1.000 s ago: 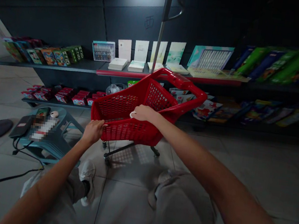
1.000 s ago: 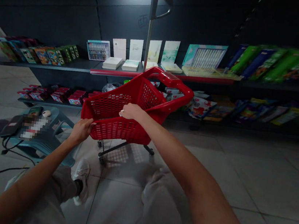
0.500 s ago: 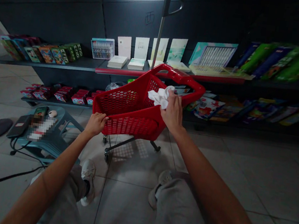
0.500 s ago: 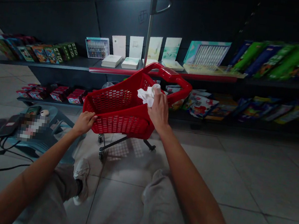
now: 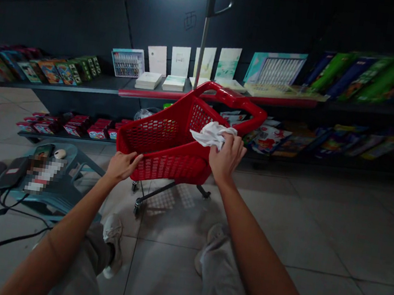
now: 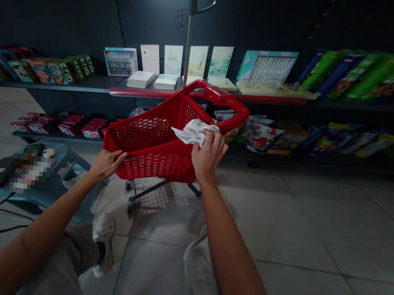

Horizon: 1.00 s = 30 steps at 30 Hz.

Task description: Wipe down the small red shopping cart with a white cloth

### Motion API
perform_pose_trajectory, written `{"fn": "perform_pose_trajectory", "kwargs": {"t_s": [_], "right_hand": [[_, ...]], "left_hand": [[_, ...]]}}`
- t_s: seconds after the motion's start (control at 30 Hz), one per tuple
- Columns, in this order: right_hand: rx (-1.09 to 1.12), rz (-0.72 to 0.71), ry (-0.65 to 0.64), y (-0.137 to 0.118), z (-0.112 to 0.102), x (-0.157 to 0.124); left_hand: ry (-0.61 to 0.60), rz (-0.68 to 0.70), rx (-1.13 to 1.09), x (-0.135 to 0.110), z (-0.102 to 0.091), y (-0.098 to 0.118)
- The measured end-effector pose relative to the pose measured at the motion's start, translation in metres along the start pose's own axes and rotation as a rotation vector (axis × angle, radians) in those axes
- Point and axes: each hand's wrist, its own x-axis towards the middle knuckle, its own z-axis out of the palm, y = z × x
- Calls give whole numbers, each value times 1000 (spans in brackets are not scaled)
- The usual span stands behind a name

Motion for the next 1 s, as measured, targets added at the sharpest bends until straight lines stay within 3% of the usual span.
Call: {"fn": "perform_pose_trajectory", "kwargs": {"t_s": [0.2,0.33,0.4,0.57,0.67,0.87,1.0], "right_hand": [[141,168,133,29,3,-1],[146,282,88,59,12,-1],[158,297,43,60,18,-9],[253,155,-177,12,29,-54],[290,97,-233,-18,27,-71],[388,82,-254,-34,20,-79],[505,56,-368,-53,36,-104]], "left_hand": [[-132,0,20,14,-3,23],[-116,84,-5,13,1,33],[-95,114,-6,10,3,36],[-47,149,-21,5,6,41],[-52,164,-32,6,7,38],[-29,171,-33,10,9,33],[-9,153,-10,16,13,38]]}}
